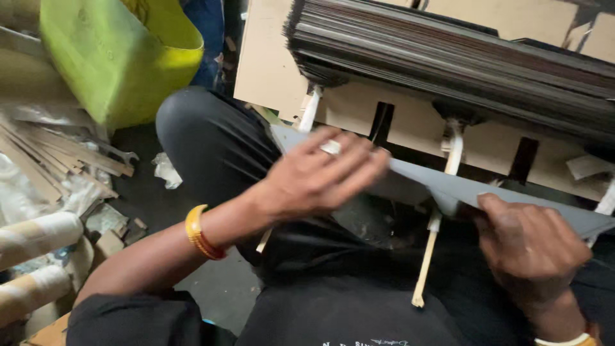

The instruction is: The person sits on the floor with a large stack of dark laminated sheets resting on their lap. They pull and separate thin strips from the edge of the stack and fold a gray paper strip over a metal bar, pressing it down by hand.

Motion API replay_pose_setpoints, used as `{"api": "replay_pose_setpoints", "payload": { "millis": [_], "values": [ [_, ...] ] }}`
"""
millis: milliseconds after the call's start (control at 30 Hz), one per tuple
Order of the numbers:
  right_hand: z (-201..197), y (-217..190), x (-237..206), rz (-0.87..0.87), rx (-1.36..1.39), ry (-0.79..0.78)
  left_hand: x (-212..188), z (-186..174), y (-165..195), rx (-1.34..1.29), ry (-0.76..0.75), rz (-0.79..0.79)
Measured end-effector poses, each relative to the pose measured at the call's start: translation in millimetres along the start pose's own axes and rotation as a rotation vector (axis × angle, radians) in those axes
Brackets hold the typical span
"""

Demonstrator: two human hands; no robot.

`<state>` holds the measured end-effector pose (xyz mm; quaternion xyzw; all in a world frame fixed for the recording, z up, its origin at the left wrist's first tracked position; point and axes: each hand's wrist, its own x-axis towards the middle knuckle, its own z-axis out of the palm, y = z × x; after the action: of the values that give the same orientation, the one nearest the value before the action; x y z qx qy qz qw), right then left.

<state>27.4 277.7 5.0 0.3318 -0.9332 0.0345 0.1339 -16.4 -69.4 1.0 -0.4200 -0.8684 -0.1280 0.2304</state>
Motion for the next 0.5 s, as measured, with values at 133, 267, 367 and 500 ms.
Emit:
{"api": "replay_pose_setpoints", "payload": {
  "millis": [133,267,367,500],
  "values": [
    [5,8,9,-0.042,-0.058,0.004,-21,-14,-44,-0.035,0.088,-0.193],
    [10,10,39,-0.144,-0.219,0.037,-22,-18,-73,-0.044,0.141,-0.25],
    [14,16,65,-0.202,-0.375,0.097,-10,-14,-88,0.01,0.184,-0.213],
    [11,18,74,-0.097,-0.321,0.033,2,-13,-96,0.068,0.167,-0.206]
  ]
}}
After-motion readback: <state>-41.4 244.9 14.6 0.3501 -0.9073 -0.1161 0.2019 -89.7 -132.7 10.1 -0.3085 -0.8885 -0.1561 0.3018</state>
